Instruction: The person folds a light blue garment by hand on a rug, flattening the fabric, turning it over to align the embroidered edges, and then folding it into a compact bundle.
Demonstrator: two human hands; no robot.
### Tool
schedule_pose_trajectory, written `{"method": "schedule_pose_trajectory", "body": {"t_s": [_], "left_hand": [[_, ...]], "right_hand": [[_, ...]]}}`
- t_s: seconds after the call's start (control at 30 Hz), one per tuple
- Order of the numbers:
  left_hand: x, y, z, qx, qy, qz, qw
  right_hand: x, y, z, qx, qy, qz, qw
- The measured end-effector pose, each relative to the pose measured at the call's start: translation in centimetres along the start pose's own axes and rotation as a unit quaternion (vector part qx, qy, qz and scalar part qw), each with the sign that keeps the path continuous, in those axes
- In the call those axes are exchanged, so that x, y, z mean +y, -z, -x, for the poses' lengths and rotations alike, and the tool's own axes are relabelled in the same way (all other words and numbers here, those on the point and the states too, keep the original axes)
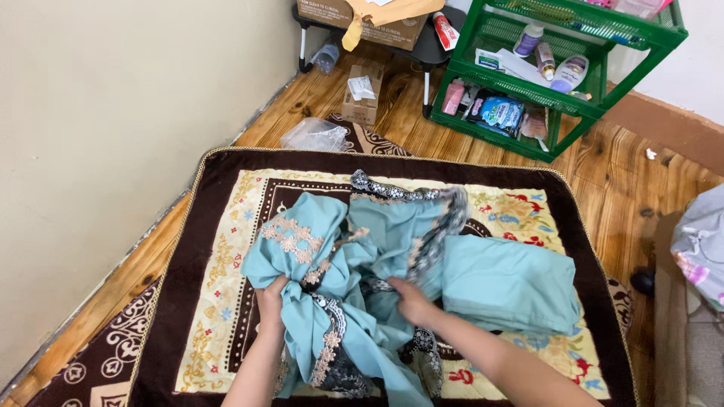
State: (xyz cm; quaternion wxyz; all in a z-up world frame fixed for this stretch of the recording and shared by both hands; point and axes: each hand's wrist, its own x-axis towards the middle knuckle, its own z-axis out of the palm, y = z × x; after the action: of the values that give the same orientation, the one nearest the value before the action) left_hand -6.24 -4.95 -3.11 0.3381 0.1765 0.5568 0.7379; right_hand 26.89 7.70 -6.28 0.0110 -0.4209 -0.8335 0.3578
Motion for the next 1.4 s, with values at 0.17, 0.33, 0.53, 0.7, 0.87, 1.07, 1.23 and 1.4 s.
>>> {"method": "schedule_pose_trajectory", "body": {"t_s": [0.17,0.33,0.53,0.7,0.87,1.07,1.23,1.4], "left_hand": [[2.8,-2.4,0.9,0.052,-0.012,0.003,0.999],[7.5,-5.3,1.6,0.078,-0.016,0.053,0.995],[11.4,-12.0,1.7,-0.003,-0.141,-0.092,0.986],[12.9,-16.5,3.7,-0.146,-0.139,-0.116,0.973],[11.3,-16.8,6.0,-0.222,-0.152,-0.071,0.961],[9.9,-14.2,4.9,-0.282,-0.025,-0.095,0.954],[11.1,-11.7,2.1,-0.216,-0.145,-0.173,0.95],[14.0,-8.7,1.4,-0.149,-0.209,-0.345,0.903]], "right_hand": [[-8.0,0.3,0.1,0.007,-0.004,-0.274,0.962],[-16.7,10.1,0.6,0.17,0.047,-0.396,0.901],[-17.5,19.0,0.3,0.367,0.27,-0.355,0.817],[-15.6,22.1,1.6,0.48,0.141,0.005,0.866],[-11.3,19.2,-0.3,0.142,0.054,-0.413,0.898],[-6.6,19.4,0.0,0.096,-0.02,-0.515,0.852],[-3.2,22.4,0.5,0.277,-0.032,-0.286,0.917],[-1.4,26.5,3.9,0.391,-0.003,-0.167,0.905]]}}
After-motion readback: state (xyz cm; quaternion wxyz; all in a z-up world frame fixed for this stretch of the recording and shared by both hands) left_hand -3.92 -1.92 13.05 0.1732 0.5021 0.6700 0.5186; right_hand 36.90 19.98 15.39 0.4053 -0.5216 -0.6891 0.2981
